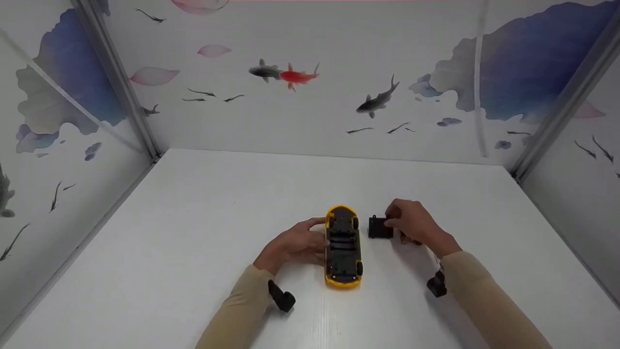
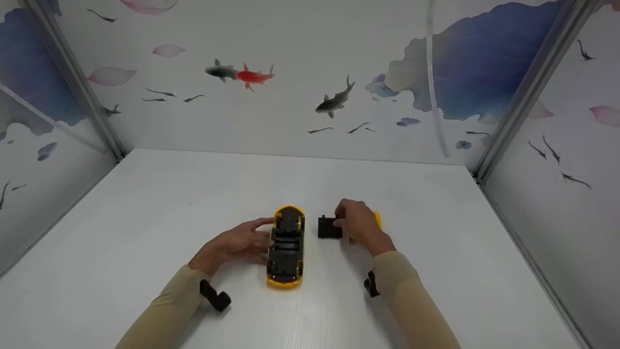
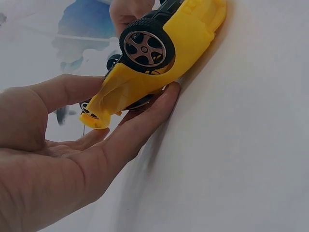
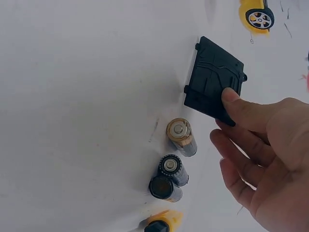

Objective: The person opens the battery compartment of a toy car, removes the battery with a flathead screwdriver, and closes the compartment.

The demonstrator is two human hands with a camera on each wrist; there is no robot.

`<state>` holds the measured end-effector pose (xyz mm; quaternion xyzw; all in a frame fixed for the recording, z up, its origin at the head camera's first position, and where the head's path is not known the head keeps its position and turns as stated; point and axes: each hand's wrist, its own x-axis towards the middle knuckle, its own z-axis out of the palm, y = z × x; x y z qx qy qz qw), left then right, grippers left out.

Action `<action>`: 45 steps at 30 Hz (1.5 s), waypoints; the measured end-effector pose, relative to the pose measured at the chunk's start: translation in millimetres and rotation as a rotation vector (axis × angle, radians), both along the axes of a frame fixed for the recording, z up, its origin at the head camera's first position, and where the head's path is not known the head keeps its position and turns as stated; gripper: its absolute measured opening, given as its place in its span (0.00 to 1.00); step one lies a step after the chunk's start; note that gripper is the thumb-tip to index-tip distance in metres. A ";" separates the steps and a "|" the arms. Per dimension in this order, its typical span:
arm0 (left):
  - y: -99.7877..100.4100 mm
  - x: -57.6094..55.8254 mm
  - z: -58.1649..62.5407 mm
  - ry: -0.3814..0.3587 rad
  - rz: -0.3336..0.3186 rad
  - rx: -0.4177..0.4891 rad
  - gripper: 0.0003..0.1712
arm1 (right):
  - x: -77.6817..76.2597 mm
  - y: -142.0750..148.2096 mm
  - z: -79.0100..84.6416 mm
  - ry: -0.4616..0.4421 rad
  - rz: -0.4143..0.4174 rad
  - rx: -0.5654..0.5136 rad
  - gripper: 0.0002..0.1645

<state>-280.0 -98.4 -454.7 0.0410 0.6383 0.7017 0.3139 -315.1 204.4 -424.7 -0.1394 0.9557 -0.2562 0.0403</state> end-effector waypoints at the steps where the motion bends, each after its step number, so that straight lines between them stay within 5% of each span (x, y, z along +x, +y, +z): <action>1: 0.1 -0.1 0.1 -0.004 -0.001 0.005 0.49 | 0.6 0.8 0.6 0.013 0.005 -0.018 0.13; 12: -1.4 0.2 -2.9 0.004 -0.014 -0.002 0.47 | 9.4 0.2 14.4 0.072 0.021 -0.180 0.12; 26: -0.6 -0.8 -0.7 -0.012 -0.015 0.005 0.49 | 33.3 -40.5 38.2 0.072 0.023 -0.250 0.11; 38: -3.6 1.3 1.7 0.010 -0.031 -0.038 0.46 | 44.1 -61.2 27.9 0.023 0.127 -0.251 0.09; 45: -2.8 0.4 2.7 0.004 -0.024 -0.036 0.47 | 44.1 -67.5 20.5 -0.021 0.121 -0.219 0.09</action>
